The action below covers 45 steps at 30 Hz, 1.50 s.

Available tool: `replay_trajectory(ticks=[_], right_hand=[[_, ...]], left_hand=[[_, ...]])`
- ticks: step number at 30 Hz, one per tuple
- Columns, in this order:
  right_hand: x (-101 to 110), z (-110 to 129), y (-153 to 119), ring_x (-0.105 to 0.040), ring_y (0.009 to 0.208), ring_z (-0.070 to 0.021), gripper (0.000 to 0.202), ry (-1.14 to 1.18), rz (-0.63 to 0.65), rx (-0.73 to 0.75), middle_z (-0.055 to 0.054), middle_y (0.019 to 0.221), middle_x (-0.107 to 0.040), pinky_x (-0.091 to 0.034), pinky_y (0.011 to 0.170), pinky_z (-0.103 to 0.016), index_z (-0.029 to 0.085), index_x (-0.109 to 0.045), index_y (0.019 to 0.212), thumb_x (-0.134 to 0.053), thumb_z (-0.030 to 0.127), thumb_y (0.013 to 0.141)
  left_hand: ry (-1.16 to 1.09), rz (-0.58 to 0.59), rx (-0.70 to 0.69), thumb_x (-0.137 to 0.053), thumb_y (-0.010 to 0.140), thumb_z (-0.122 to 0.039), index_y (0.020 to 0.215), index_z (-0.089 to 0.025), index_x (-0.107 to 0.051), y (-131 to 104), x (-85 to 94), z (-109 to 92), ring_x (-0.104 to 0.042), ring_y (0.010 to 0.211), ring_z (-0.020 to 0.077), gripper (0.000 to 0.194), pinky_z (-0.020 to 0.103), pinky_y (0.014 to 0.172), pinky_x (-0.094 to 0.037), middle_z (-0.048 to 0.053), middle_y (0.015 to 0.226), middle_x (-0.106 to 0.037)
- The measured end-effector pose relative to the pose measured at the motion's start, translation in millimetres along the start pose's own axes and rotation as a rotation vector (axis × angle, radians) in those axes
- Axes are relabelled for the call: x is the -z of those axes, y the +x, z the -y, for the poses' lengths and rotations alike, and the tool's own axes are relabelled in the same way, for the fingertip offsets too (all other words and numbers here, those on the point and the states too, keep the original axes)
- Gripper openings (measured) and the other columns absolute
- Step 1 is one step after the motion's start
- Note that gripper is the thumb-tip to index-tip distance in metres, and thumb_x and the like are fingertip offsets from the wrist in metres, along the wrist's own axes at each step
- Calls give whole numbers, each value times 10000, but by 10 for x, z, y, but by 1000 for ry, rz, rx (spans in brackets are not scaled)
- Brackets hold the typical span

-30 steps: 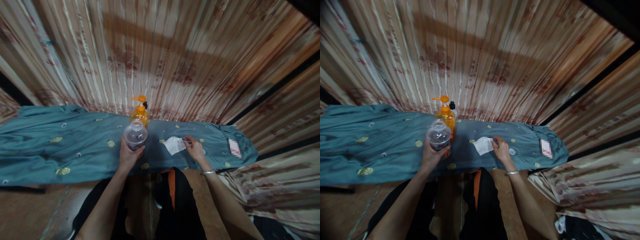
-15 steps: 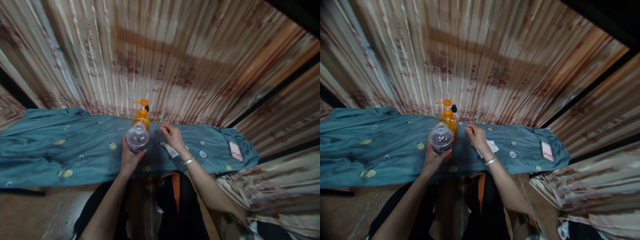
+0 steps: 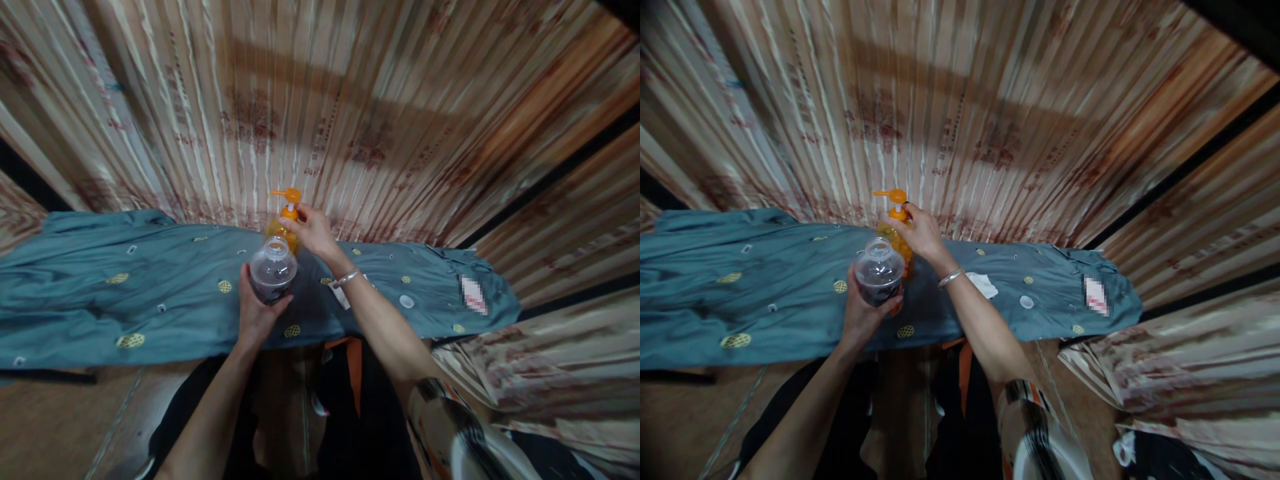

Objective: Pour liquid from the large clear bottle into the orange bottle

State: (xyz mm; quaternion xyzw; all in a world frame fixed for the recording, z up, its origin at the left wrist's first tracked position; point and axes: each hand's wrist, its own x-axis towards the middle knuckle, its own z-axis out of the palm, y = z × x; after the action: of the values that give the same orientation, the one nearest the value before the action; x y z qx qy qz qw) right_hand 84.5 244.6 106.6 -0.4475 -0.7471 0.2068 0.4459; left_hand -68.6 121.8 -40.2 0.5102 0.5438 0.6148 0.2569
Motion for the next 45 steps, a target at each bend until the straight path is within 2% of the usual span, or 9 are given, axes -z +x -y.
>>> replay_trajectory(ticks=[3, 9, 13, 16, 20, 23, 32, 42, 45], right_hand=[[233, 59, -96, -637, 829, -184, 334, -57, -117, -36, 12, 893, -721, -466, 787, -303, 217, -733, 1025, -800, 534, 946], [704, 153, -362, -605, 767, -173, 350, -191, -268, -97, 12, 843, -707, -435, 729, -301, 214, -738, 977, -799, 555, 921], [836, 187, -600, -611, 745, -169, 379, -241, -275, -98, 17, 824, -717, -442, 708, -289, 213, -747, 977, -785, 587, 927], [841, 224, -802, -647, 782, -191, 363, -280, -238, -91, 0, 833, -729, -482, 763, -301, 222, -756, 961, -777, 584, 945], [795, 257, -1077, -717, 893, -234, 316, -261, -213, -102, -34, 947, -787, -532, 858, -335, 237, -771, 996, -814, 543, 931], [773, 248, -1248, -727, 910, -236, 286, -241, -238, -127, -31, 952, -793, -553, 874, -343, 245, -775, 988, -807, 525, 937], [705, 289, -1439, -722, 928, -242, 274, -224, -291, -155, -37, 983, -774, -592, 864, -347, 262, -777, 1053, -824, 500, 924], [939, 225, -1403, -730, 972, -238, 271, -135, -25, -30, -38, 1009, -768, -591, 891, -350, 263, -739, 1059, -697, 528, 1023], [999, 278, -1393, -753, 1036, -250, 400, -136, -70, -68, -49, 1117, -797, -594, 941, -369, 259, -717, 1191, -796, 567, 947]], left_hand=[[46, -31, -42, -1034, 576, -359, 1653, -261, -363, -43, 96, -84, -410, 1625, 424, 1273, 616, 1351, -324, 186, 1711, -448], [136, -53, -274, -963, 759, -428, 1600, -282, -458, -171, 386, -476, -481, 1536, 398, 992, 625, 1348, -331, 117, 1592, -538], [155, 80, -528, -855, 902, -402, 1520, -292, -586, -459, 232, -649, -604, 1418, 374, 683, 590, 1299, -419, 114, 1475, -641], [102, 278, -482, -822, 918, -348, 1657, -278, -448, -684, -108, -567, -512, 1564, 394, 831, 613, 1330, -387, 165, 1651, -550], [86, 294, -363, -933, 785, -323, 1769, -239, -170, -766, -512, -291, -315, 1701, 461, 1247, 681, 1349, -324, 252, 1823, -300], [53, 289, -260, -989, 714, -356, 1780, -254, -93, -697, -671, -148, -267, 1724, 460, 1396, 679, 1363, -294, 262, 1841, -250], [-59, 296, -69, -1068, 563, -432, 1752, -263, -154, -487, -912, -104, -465, 1628, 460, 1509, 647, 1322, -396, 259, 1760, -410], [-63, 300, -48, -1027, 576, -365, 1675, -231, -304, -468, -918, -153, -544, 1565, 411, 1322, 604, 1316, -419, 225, 1659, -530], [-62, 296, -47, -1013, 590, -367, 1678, -215, -303, -470, -926, -167, -540, 1566, 412, 1308, 601, 1319, -412, 231, 1657, -527]])
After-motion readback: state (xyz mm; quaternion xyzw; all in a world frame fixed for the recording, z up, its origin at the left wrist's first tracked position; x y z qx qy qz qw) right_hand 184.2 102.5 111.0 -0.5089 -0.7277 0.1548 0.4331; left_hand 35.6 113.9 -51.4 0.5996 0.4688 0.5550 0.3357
